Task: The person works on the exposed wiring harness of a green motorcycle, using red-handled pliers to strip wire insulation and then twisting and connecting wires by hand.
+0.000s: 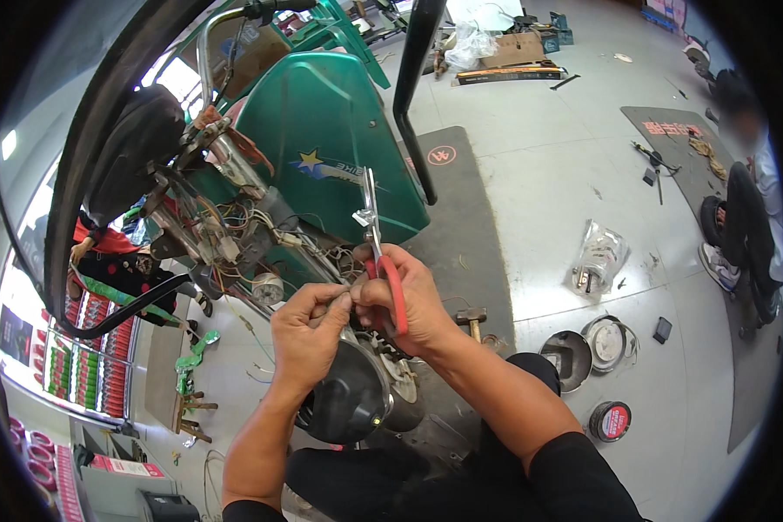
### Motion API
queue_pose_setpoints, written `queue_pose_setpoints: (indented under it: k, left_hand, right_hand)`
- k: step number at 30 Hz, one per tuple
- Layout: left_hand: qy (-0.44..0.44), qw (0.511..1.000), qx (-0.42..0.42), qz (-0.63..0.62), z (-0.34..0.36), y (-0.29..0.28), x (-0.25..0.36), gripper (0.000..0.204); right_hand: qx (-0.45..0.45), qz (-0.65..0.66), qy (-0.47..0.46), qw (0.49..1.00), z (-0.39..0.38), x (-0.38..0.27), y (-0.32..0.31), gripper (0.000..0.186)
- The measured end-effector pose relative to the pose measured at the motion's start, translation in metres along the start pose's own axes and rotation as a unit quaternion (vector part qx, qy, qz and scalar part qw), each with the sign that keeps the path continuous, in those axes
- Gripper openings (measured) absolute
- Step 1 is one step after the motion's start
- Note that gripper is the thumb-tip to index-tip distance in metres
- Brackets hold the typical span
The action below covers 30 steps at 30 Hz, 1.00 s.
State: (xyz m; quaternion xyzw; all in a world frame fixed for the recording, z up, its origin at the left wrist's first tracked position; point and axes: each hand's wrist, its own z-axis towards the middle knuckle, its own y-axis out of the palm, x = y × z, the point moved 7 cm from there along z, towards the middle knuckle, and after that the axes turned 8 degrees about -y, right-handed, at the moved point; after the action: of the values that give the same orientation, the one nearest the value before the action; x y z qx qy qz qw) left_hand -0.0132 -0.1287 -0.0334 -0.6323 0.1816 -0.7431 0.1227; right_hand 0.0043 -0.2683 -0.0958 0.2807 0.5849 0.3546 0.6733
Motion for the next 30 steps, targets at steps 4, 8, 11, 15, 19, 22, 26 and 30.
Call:
queue_pose_setpoints:
  k: [4,8,11,15,19,22,26,30]
  left_hand:
    - [0.018,1.0,0.017,0.016,0.003,-0.003,-0.002,0.013]
    - [-0.041,0.995,0.064,-0.058,0.015,-0.037,-0.025,0.015]
    - [-0.006,0.996,0.014,-0.092,0.01,-0.022,-0.004,0.016]
    - [0.015,0.992,0.018,-0.127,0.013,-0.036,-0.007,0.019]
    - [0.012,0.988,0.016,-0.151,0.006,-0.038,-0.004,0.017]
    - [-0.001,0.983,0.001,-0.184,0.003,-0.041,-0.005,0.016]
    - [-0.012,0.977,-0.04,-0.21,0.001,-0.046,-0.01,0.019]
    - [-0.006,0.981,-0.046,-0.188,0.0,-0.041,-0.011,0.018]
  right_hand:
    - [-0.01,0.035,0.004,0.999,0.001,0.003,-0.005,0.051]
    - [0.041,-0.019,-0.072,0.996,0.009,-0.025,-0.034,0.05]
    - [0.013,-0.146,-0.065,0.987,-0.001,-0.022,-0.013,0.052]
    - [-0.06,-0.323,-0.134,0.935,-0.015,-0.02,0.001,0.063]
    - [-0.111,-0.454,-0.181,0.865,-0.026,-0.031,0.014,0.069]
    - [-0.149,-0.518,-0.266,0.8,-0.035,-0.031,0.024,0.07]
    - [-0.162,-0.526,-0.254,0.796,-0.037,-0.026,0.028,0.067]
    - [-0.16,-0.532,-0.246,0.794,-0.037,-0.024,0.025,0.064]
